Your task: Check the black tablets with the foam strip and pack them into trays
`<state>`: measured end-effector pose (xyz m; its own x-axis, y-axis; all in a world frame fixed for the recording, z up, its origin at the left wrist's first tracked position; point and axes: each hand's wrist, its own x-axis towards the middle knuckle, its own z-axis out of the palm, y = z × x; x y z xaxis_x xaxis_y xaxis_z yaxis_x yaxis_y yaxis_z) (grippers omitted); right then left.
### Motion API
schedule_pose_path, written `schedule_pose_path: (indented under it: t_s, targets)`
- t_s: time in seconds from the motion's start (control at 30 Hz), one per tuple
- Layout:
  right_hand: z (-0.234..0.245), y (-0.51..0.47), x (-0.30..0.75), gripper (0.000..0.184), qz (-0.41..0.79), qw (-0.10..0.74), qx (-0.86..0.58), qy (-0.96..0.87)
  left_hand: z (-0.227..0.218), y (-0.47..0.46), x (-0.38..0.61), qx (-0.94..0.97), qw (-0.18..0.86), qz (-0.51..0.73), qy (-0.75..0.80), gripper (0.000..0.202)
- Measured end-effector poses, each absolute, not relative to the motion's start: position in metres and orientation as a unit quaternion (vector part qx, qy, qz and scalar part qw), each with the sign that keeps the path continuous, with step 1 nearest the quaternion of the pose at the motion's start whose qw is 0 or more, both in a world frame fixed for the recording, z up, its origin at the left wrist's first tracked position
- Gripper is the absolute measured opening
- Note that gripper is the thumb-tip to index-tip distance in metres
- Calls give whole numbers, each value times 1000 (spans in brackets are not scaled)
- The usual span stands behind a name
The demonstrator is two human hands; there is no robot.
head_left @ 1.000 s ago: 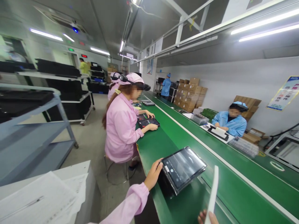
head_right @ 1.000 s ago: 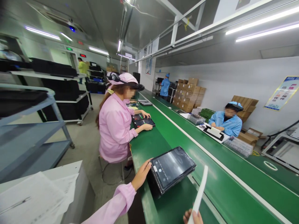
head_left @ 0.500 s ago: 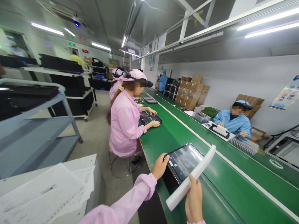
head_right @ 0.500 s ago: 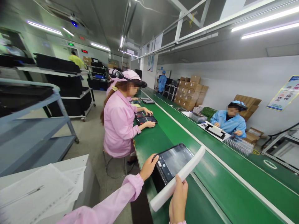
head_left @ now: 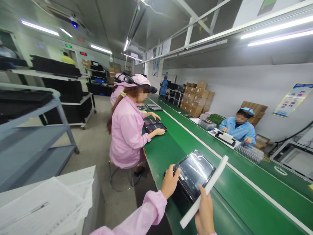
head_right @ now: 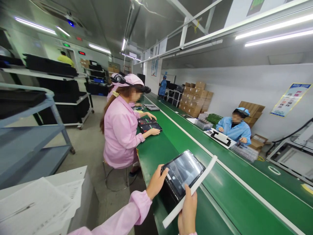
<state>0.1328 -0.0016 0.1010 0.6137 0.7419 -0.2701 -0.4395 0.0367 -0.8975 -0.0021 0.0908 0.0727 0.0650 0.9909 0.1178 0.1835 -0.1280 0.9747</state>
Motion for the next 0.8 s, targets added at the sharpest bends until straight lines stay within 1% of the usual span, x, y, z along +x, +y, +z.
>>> schedule_pose_path:
  t_s: [0.07, 0.13, 0.23, 0.33, 0.43, 0.63, 0.7, 0.8]
  targets:
    - [101, -3, 137, 62, 409, 702, -563, -149, 73, 92, -5, 618, 410, 436, 509, 48]
    - [98, -3, 141, 63, 405, 697, -569, -163, 74, 94, -11, 662, 362, 389, 528, 48]
    - [88, -1, 144, 72, 403, 692, -573, -176, 80, 97, -21, 720, 276, 323, 549, 49]
    - [78, 1, 147, 81, 398, 693, -573, -182, 90, 98, -25, 755, 234, 286, 541, 50]
    - [72, 2, 148, 82, 396, 699, -567, -182, 97, 98, -24, 765, 244, 272, 531, 47]
    - [71, -2, 153, 79, 430, 709, -534, -162, 97, 89, -13, 718, 286, 279, 570, 38]
    - [69, -6, 162, 80, 446, 703, -530, -162, 95, 77, -8, 695, 311, 309, 570, 38]
    - [62, -24, 182, 82, 451, 679, -553, -173, 92, 50, -1, 632, 386, 392, 545, 43]
